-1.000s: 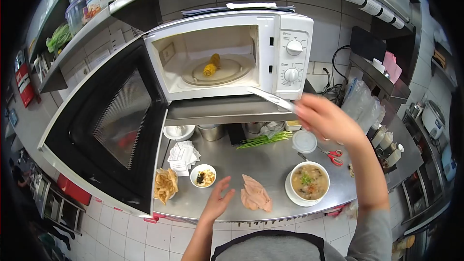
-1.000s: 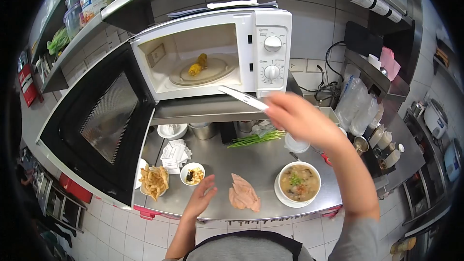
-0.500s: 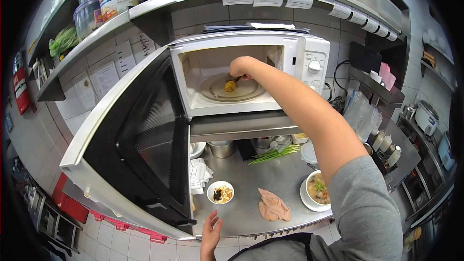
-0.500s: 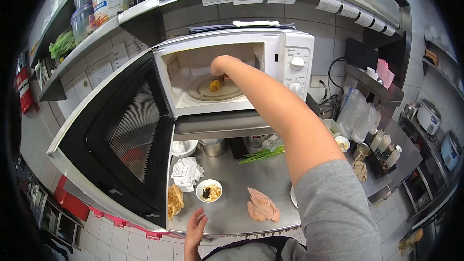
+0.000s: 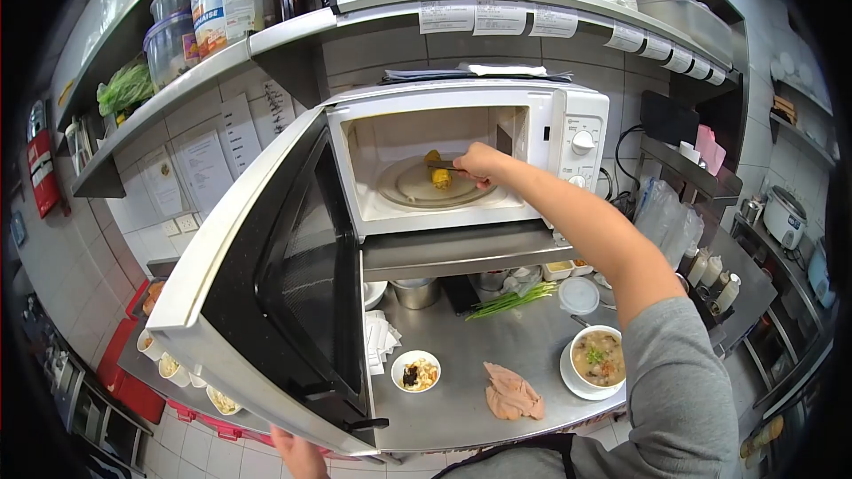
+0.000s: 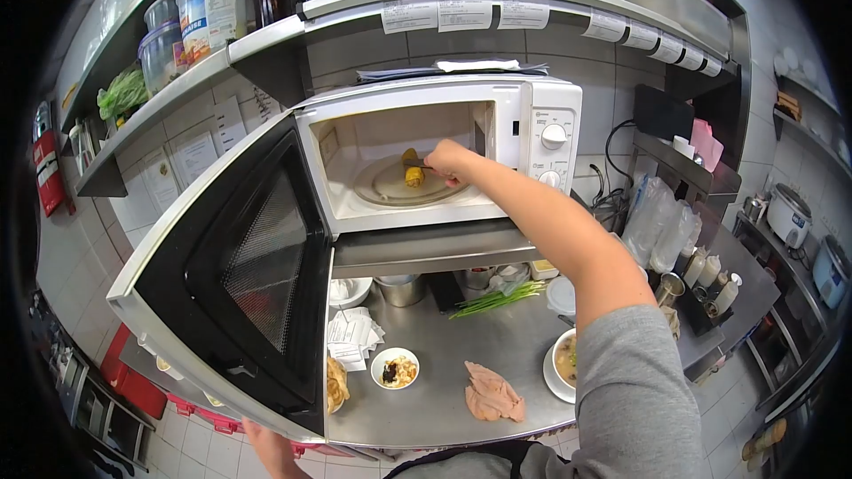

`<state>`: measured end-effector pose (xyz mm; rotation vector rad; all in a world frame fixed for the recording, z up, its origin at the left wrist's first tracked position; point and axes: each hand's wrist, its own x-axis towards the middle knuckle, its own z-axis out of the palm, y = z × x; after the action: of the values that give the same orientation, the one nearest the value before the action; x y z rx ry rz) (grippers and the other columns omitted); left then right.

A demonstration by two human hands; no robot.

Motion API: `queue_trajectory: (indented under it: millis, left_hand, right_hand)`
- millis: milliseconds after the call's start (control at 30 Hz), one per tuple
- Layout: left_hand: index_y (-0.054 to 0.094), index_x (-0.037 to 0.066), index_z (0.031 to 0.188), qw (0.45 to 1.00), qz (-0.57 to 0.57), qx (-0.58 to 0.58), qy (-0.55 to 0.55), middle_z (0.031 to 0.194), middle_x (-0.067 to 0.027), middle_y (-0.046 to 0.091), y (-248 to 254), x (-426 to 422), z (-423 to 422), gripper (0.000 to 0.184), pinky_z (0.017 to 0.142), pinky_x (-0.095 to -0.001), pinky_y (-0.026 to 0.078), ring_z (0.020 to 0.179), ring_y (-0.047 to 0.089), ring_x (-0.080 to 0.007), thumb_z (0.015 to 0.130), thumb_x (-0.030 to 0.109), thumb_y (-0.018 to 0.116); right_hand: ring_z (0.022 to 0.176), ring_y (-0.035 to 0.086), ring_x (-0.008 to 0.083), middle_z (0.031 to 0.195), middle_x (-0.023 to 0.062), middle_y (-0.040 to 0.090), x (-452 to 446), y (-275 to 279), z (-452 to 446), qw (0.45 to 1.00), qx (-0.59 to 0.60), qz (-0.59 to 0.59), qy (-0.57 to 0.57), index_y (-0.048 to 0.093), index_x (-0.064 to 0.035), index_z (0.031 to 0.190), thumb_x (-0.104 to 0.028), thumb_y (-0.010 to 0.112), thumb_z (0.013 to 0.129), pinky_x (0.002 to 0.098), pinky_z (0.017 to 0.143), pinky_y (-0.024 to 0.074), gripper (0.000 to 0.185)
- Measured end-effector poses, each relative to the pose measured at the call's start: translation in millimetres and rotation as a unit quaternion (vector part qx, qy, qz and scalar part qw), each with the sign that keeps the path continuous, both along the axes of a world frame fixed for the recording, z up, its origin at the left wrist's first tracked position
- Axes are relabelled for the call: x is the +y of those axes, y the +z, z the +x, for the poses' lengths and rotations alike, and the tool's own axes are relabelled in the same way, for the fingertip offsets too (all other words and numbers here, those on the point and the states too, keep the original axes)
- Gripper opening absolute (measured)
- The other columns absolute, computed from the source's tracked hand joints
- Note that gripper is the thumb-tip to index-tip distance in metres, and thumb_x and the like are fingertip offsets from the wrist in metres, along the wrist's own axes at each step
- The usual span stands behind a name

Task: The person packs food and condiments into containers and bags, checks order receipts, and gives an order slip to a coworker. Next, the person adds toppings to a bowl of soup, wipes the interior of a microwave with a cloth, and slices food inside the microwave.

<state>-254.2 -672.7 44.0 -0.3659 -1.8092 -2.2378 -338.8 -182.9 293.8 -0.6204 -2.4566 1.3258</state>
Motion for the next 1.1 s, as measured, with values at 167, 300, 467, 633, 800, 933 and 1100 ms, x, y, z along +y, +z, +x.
queue_trajectory:
  millis: [167, 300, 467, 633, 800, 933, 1100]
  left_hand:
    - [0.049, 0.000, 0.113, 0.978, 0.153, 0.137, -0.021, 0.096, -0.0048, 0.056, 67, 22, 24, 0.028, 0.078, -0.0216, 0.042, 0.086, 0.052, -0.0081, 0.087, 0.008, 0.051]
    - [0.049, -0.001, 0.111, 0.963, 0.119, 0.241, -0.015, 0.098, -0.0050, 0.056, 54, 21, 16, 0.028, 0.078, -0.0228, 0.042, 0.086, 0.052, -0.0094, 0.087, 0.013, 0.053]
    - [0.056, -0.003, 0.095, 0.930, -0.055, 0.353, -0.086, 0.102, -0.0079, 0.054, 65, 50, 10, 0.029, 0.080, -0.0283, 0.041, 0.089, 0.052, -0.0159, 0.087, 0.025, 0.055]
    - [0.060, 0.002, 0.110, 0.807, -0.242, 0.506, -0.188, 0.119, -0.0171, 0.055, 147, 167, 42, 0.038, 0.103, -0.0501, 0.016, 0.115, 0.049, -0.0340, 0.080, 0.024, 0.054]
    - [0.029, 0.003, 0.137, 0.708, -0.408, 0.560, -0.138, 0.145, -0.0124, 0.027, 147, 283, 23, 0.067, 0.105, -0.0550, 0.009, 0.134, 0.025, -0.0296, 0.080, 0.024, 0.059]
    - [0.024, 0.000, 0.139, 0.717, -0.494, 0.488, -0.056, 0.146, -0.0180, 0.020, 141, 355, 8, 0.066, 0.108, -0.0507, 0.008, 0.136, 0.018, -0.0297, 0.087, 0.030, 0.053]
    - [0.030, 0.001, 0.137, 0.822, -0.422, 0.362, -0.120, 0.141, -0.0192, 0.032, 106, 406, -80, 0.060, 0.108, -0.0355, 0.022, 0.131, 0.029, -0.0286, 0.091, 0.033, 0.050]
  right_hand:
    - [0.040, 0.029, 0.0087, 0.055, 0.0008, 0.044, 1, 6, 20, 0.961, 0.101, -0.258, 0.004, 0.056, 0.0006, 0.089, -0.020, 0.050, 0.090, 0.0286, 0.041, 0.0315, 0.022]
    - [0.040, 0.025, 0.0074, 0.053, -0.0024, 0.039, -12, 9, 76, 0.933, 0.129, -0.325, 0.085, 0.055, 0.0018, 0.097, -0.025, 0.051, 0.091, 0.0257, 0.042, 0.0301, 0.028]
    - [0.040, 0.027, 0.0078, 0.050, -0.0036, 0.036, -32, -42, 200, 0.885, 0.185, -0.399, 0.154, 0.057, 0.0001, 0.096, -0.030, 0.050, 0.092, 0.0238, 0.041, 0.0298, 0.031]
    - [0.041, 0.032, 0.0081, 0.050, -0.0031, 0.035, -43, -107, 371, 0.878, 0.259, -0.402, 0.009, 0.056, -0.0036, 0.091, -0.029, 0.051, 0.092, 0.0236, 0.040, 0.0303, 0.026]
    - [0.042, 0.033, 0.0073, 0.050, -0.0024, 0.037, -76, -166, 516, 0.850, 0.310, -0.382, -0.190, 0.053, -0.0063, 0.084, -0.025, 0.051, 0.092, 0.0231, 0.040, 0.0324, 0.021]
    - [0.042, 0.031, 0.0056, 0.050, -0.0045, 0.035, -123, -197, 603, 0.802, 0.356, -0.354, -0.323, 0.052, -0.0067, 0.084, -0.027, 0.050, 0.092, 0.0227, 0.039, 0.0308, 0.022]
    - [0.045, 0.032, 0.0049, 0.053, -0.0048, 0.037, -178, -233, 707, 0.720, 0.439, -0.348, -0.410, 0.060, -0.0030, 0.095, -0.026, 0.050, 0.093, 0.0216, 0.043, 0.0346, 0.025]
